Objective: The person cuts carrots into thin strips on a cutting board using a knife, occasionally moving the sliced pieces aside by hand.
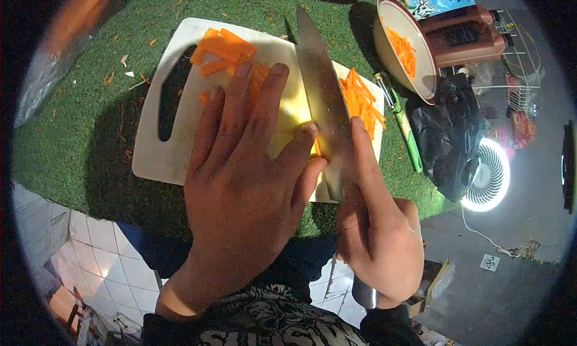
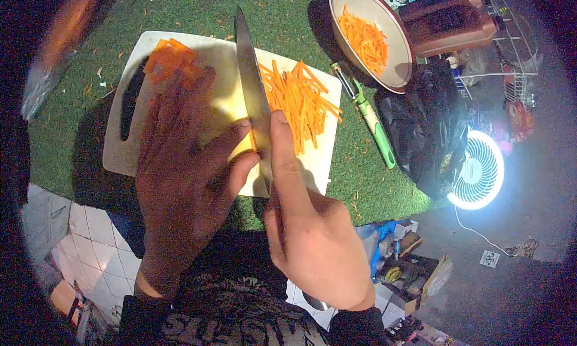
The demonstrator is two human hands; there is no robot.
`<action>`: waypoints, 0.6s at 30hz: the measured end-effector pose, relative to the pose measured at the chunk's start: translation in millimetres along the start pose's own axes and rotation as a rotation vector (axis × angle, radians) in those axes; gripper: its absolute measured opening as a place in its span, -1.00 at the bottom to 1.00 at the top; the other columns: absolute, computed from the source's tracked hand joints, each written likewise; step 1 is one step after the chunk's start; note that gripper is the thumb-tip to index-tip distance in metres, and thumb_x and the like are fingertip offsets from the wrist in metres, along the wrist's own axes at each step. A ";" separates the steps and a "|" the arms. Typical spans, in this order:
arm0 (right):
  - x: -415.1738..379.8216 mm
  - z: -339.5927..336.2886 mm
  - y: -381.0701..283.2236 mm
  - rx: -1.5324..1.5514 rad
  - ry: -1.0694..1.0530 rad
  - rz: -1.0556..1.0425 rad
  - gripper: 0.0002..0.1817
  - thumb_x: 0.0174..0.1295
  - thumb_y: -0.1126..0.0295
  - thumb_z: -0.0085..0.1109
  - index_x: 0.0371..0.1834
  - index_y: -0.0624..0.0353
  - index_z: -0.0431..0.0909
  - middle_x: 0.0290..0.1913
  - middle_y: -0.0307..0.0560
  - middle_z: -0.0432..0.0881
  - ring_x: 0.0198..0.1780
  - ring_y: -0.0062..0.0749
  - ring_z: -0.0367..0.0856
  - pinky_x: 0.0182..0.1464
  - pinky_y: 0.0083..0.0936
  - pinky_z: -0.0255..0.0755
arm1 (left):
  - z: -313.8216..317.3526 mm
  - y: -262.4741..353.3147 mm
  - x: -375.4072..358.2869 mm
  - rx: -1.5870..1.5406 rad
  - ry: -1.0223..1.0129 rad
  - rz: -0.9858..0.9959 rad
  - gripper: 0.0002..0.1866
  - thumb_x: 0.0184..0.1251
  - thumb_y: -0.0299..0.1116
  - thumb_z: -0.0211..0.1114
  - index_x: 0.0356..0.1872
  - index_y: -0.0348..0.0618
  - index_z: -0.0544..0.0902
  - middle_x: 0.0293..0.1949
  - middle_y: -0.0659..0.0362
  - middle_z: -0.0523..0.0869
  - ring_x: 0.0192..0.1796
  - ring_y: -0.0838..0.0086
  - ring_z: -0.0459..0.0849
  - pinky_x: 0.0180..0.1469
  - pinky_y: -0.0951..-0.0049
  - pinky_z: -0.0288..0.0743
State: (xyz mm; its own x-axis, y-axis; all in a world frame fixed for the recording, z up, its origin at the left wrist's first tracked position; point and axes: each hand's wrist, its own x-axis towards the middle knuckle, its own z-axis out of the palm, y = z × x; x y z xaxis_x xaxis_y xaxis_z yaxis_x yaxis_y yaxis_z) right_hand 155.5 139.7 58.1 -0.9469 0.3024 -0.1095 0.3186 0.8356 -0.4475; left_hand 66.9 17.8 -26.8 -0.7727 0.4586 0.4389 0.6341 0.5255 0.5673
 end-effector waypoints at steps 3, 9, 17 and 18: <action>2.5 -2.2 -0.9 0.015 -0.045 0.025 -0.15 0.19 0.61 -0.01 0.65 -0.01 0.18 -0.46 0.00 0.73 -0.55 -0.19 0.74 -0.32 -0.28 0.63 | 0.8 -1.1 0.5 -0.006 -0.010 0.013 -0.60 0.11 -0.12 0.50 -0.04 -0.02 0.80 0.45 -0.08 0.50 0.50 -0.12 0.41 0.55 -0.16 0.19; 22.5 4.5 1.4 -0.013 -0.004 -0.022 -0.21 0.22 0.61 0.00 0.62 0.05 0.22 -0.18 0.20 0.78 -0.42 0.05 0.76 -0.19 -0.23 0.67 | -2.3 -0.3 3.2 -0.005 -0.037 0.005 -0.64 0.09 -0.18 0.51 -0.08 -0.03 0.80 0.46 -0.06 0.49 0.51 -0.19 0.38 0.56 -0.14 0.19; 34.3 1.9 8.4 0.119 0.068 -0.044 -0.32 0.41 0.56 -0.04 0.64 0.04 0.22 -0.47 -0.08 0.65 -0.64 -0.45 0.55 -0.47 -0.49 0.50 | -5.2 0.8 0.7 -0.006 -0.024 0.007 -0.68 0.17 -0.25 0.51 -0.04 0.00 0.78 0.49 -0.08 0.45 0.54 -0.17 0.32 0.55 -0.13 0.19; 29.8 -1.6 9.7 0.151 0.068 -0.024 -0.33 0.43 0.56 -0.06 0.64 0.04 0.22 -0.54 -0.18 0.58 -0.66 -0.58 0.48 -0.52 -0.55 0.45 | -5.6 1.2 0.3 -0.011 -0.021 0.005 -0.67 0.17 -0.26 0.51 -0.02 -0.01 0.77 0.49 -0.08 0.44 0.55 -0.16 0.31 0.56 -0.11 0.19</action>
State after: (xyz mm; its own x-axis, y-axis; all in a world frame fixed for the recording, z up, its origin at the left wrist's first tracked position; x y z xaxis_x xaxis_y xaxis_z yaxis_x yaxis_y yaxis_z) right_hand 130.4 157.6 52.0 -0.9474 0.3176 -0.0393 0.2808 0.7663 -0.5779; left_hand 67.3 14.6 -22.0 -0.7684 0.4766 0.4270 0.6378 0.5153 0.5725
